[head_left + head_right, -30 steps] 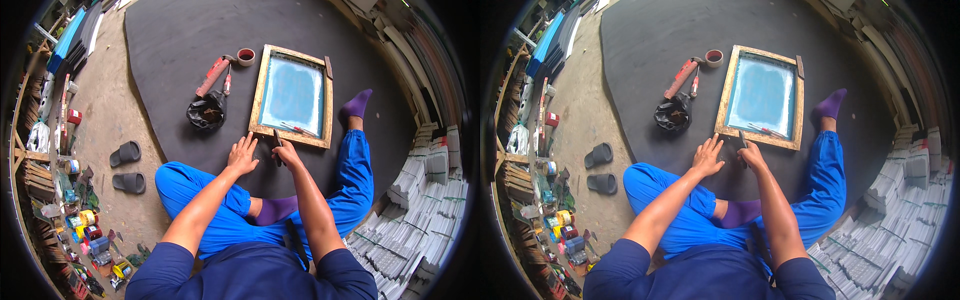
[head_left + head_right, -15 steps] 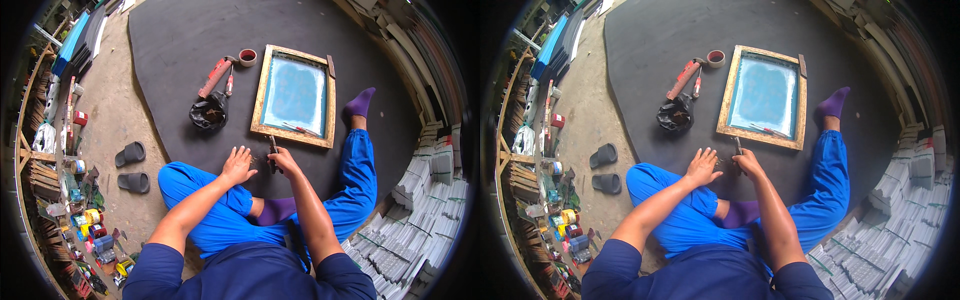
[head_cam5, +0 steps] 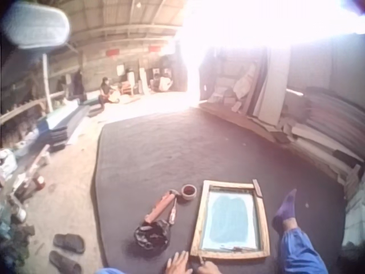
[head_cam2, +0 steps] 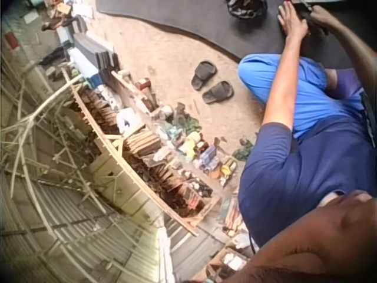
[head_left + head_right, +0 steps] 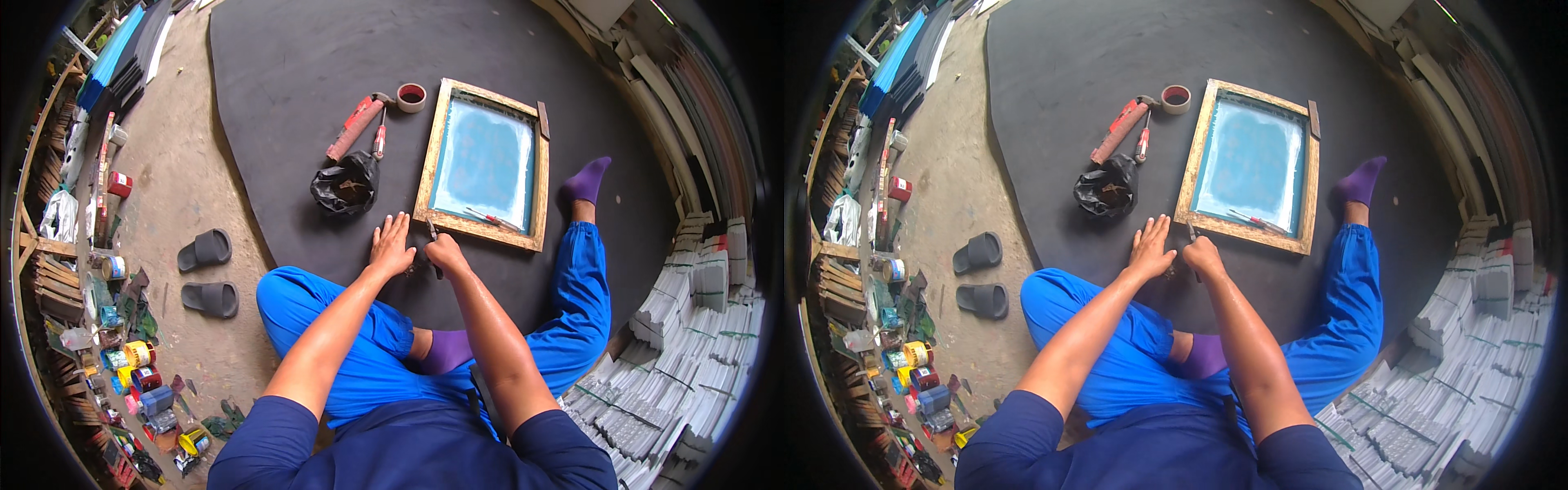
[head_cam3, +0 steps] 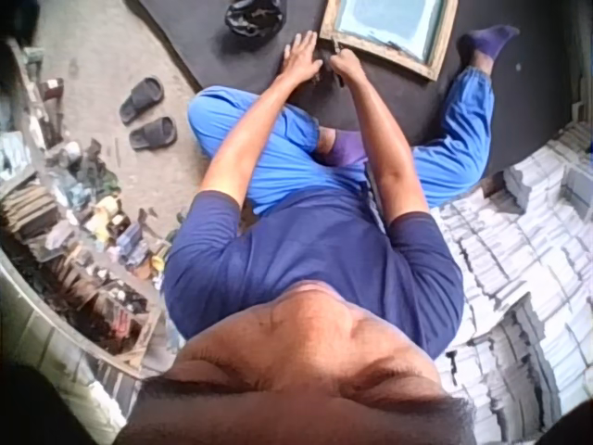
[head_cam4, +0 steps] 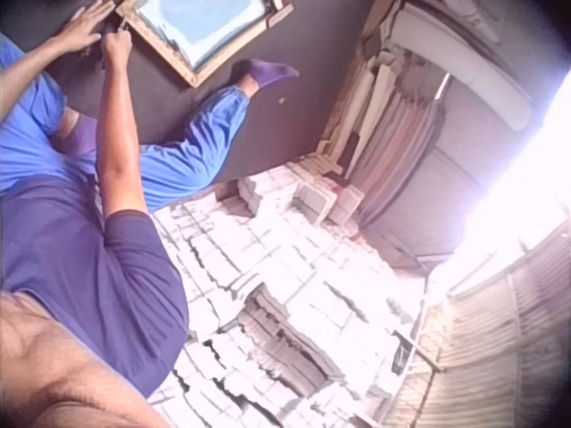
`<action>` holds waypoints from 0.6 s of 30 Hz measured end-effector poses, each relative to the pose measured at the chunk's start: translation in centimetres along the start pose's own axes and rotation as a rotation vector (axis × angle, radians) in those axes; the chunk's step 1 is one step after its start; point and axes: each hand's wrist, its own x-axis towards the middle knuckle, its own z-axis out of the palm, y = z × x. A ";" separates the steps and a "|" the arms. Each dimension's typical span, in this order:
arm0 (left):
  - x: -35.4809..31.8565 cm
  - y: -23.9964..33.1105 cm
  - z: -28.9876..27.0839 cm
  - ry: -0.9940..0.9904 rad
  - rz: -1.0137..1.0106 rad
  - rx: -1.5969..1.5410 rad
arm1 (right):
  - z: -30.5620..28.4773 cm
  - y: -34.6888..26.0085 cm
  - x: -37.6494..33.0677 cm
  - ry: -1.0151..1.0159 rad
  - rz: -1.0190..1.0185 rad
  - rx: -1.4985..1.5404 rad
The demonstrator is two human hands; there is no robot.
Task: The person sits on the floor and uses pliers to repeatedly trim small pieces of material from a rectangular frame. The person holds the frame with one hand and uses the pliers with the other to snip edges, occasionally adjusting the frame's position.
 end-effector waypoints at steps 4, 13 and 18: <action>0.5 0.4 0.1 -0.008 0.019 -0.036 | 0.4 -0.1 0.5 0.050 0.021 -0.040; 0.5 0.0 0.5 0.031 0.028 -0.104 | 0.2 -3.0 -2.6 0.162 0.082 -0.215; 0.3 0.6 0.1 0.024 0.002 -0.099 | 0.6 -1.5 -2.8 0.247 -0.004 -0.181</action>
